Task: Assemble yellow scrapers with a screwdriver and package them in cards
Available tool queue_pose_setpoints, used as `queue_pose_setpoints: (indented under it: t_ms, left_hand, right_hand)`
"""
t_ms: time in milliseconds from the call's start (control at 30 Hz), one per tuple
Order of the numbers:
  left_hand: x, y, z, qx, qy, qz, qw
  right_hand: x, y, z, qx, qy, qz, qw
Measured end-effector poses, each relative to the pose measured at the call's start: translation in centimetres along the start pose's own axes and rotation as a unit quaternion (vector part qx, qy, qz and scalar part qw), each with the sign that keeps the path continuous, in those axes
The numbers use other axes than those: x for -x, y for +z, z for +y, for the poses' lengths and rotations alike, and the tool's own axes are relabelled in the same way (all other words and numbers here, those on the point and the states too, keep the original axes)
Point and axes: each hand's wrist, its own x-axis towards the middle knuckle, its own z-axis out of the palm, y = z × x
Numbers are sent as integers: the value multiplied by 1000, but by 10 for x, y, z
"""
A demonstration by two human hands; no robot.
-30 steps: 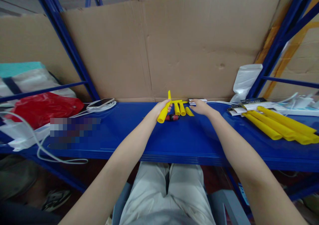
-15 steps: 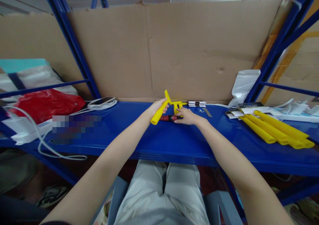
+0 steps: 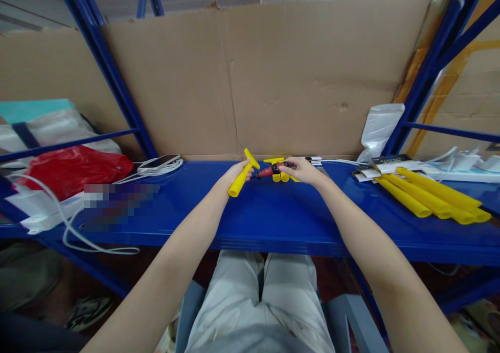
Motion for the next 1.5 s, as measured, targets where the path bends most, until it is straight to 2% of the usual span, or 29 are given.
queue_pose_setpoints:
  t_ms: [100,233,367,600,1300,1500]
  left_hand:
    - [-1,-6,-3,-35,-19,-3,999]
    - [-1,-12,-8,-63,-45,-8,997]
    - [-4,-15,-12,-59,-40,-8,997]
    - [-9,-15,-16,-117,-14,-10,993]
    - [-11,-17,-14,-148,-21,-26,988]
    - [-12,-19,-15,-154,-12,-23,988]
  right_hand:
    - [1,-9,-10,-67,41,60,995]
    - [2,-13,-19,-101,50,137,984]
    - [2,-11,-18,-78,57,186,978]
    - [1,-11,-13,-38,45,246,967]
    - [-1,-6,-8,-35,25,238,970]
    - [-7,-7,6,-74,61,214,972]
